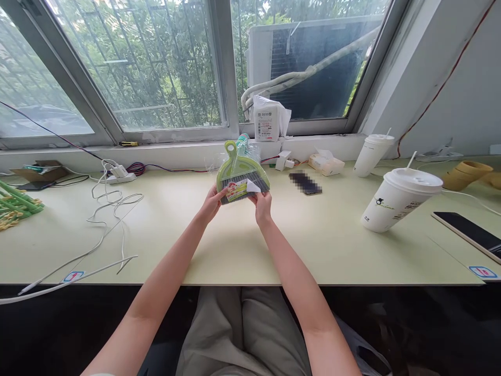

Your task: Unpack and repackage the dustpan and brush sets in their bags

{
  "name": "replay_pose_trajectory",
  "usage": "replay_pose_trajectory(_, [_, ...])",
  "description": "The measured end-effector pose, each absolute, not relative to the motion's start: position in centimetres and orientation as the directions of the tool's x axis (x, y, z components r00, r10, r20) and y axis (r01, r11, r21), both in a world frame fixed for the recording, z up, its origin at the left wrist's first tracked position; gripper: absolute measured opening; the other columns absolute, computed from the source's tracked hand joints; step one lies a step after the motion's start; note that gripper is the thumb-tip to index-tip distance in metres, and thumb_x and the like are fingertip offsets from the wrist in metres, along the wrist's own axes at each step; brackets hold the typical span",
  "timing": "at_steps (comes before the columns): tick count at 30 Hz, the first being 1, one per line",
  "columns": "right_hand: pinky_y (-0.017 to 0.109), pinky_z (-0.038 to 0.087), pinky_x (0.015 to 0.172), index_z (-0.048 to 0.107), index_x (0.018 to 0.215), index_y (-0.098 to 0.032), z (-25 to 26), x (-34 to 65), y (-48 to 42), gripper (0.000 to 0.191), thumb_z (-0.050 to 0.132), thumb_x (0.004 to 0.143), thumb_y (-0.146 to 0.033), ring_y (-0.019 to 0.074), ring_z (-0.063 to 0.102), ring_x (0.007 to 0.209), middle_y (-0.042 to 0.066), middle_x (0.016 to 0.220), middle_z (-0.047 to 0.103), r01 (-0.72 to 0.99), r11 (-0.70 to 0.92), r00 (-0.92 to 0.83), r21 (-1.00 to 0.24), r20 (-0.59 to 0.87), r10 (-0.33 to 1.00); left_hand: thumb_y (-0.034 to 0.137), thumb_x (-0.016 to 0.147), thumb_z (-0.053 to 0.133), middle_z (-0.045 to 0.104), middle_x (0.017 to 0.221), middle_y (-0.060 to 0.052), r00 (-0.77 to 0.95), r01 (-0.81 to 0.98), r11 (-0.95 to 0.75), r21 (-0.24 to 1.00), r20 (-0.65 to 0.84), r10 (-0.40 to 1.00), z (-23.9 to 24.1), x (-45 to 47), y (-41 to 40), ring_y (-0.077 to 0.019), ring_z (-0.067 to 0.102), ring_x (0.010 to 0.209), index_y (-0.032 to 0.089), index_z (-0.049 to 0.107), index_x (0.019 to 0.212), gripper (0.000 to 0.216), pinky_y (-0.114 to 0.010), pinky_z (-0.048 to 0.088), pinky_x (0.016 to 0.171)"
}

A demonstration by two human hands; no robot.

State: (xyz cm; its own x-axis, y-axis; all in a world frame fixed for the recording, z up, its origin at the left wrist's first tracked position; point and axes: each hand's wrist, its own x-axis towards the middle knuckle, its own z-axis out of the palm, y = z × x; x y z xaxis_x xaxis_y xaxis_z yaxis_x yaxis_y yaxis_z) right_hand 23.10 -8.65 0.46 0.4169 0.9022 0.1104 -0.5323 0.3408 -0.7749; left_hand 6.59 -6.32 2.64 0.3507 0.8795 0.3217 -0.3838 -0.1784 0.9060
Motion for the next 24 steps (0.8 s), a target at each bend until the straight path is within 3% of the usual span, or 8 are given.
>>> replay_pose_trajectory(5, [0.028,0.059,0.079,0.052,0.103,-0.025,-0.1,22.9,-8.5,0.039,0.067,0.067,-0.020,0.0123,0.066,0.084,-0.002,0.099,0.065,-0.568,0.326,0.378,-0.755,0.112,0.919,0.036,0.072,0.077,0.066,0.118,-0.008,0.340,-0.377,-0.198,0.905,0.334,0.879,2.5,6.5,-6.3,-0.0263,0.058,0.118,0.020,0.051,0.118,0.056,-0.040,0.043,0.102])
replay_pose_trajectory(13, [0.032,0.059,0.082,0.050,0.099,-0.025,-0.1,23.5,-8.6,0.046,0.076,0.062,-0.021,0.0153,0.065,0.090,-0.001,0.097,0.063,-0.513,0.283,0.369,-0.811,0.089,0.925,0.031,0.066,0.081,0.065,0.119,-0.009,0.351,-0.351,-0.216,0.911,0.342,0.872,2.0,6.6,-5.8,-0.0273,0.059,0.115,0.020,0.047,0.120,0.065,-0.041,0.044,0.099])
replay_pose_trajectory(20, [0.038,0.061,0.080,0.051,0.105,-0.026,1.3,24.8,-9.1,0.051,0.075,0.061,-0.016,0.0196,0.066,0.093,0.000,0.103,0.066,-0.459,0.224,0.183,-0.860,0.155,0.971,0.030,0.069,0.077,0.064,0.118,-0.007,0.314,-0.358,-0.212,0.909,0.331,0.890,2.4,6.5,-6.0,-0.0274,0.058,0.115,0.021,0.047,0.122,0.062,-0.041,0.046,0.096])
replay_pose_trajectory(24, [0.038,0.062,0.078,0.052,0.104,-0.027,1.7,25.7,-9.1,0.051,0.075,0.060,-0.015,0.0196,0.067,0.092,-0.001,0.101,0.067,-0.398,0.189,0.160,-0.898,0.135,0.978,0.028,0.066,0.079,0.064,0.117,-0.006,0.291,-0.370,-0.192,0.909,0.310,0.905,2.7,6.7,-6.4,-0.0263,0.059,0.113,0.022,0.048,0.123,0.065,-0.039,0.048,0.094])
